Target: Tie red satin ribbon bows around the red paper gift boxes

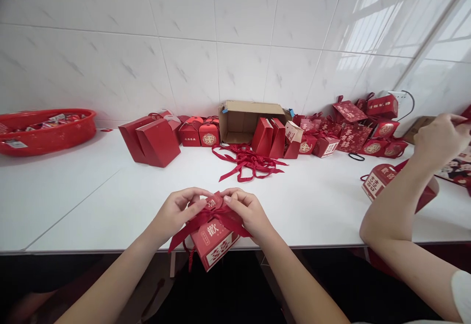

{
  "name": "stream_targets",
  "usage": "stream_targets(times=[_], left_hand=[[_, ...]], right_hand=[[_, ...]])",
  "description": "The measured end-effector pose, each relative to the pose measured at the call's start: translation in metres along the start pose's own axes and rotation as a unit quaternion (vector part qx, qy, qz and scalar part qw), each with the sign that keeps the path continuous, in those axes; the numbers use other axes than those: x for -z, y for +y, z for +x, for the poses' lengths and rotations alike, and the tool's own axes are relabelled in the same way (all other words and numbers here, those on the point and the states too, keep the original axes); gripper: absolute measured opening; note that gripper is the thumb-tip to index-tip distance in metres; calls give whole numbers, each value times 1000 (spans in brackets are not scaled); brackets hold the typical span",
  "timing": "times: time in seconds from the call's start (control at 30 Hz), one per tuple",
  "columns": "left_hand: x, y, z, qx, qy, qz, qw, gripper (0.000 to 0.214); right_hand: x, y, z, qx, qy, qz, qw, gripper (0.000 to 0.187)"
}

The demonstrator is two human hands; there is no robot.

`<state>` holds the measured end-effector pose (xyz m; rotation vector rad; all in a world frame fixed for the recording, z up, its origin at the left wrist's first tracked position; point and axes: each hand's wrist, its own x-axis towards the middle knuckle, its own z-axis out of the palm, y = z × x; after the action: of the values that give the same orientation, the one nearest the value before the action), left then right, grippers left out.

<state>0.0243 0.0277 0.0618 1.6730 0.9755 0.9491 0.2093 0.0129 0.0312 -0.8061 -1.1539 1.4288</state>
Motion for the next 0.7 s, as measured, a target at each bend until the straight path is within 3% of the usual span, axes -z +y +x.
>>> stream_targets(times=[0.07,0.13,0.33,0.43,0.5,0.7], left_hand=[[2,-2,0,21,4,-73,997,34],[2,-6,-1,32,19,-136,990,35],[-1,-7,-8,66,66,-253,963,30],[-5,-4,-15,83,70,-289,951,30],[-8,-3,-21,84,62,-291,951,31],[-13,-5,-31,61,64,-237,967,32]], right_hand=[[3,1,-2,4,-3,-13,1000,24],[6,2,-5,28,-2,-29,999,30],[22,15,-39,144,55,-107,982,78],[20,30,-65,131,52,-191,971,119],[12,40,-77,92,41,-239,966,134],[0,50,-84,61,64,-274,958,117]])
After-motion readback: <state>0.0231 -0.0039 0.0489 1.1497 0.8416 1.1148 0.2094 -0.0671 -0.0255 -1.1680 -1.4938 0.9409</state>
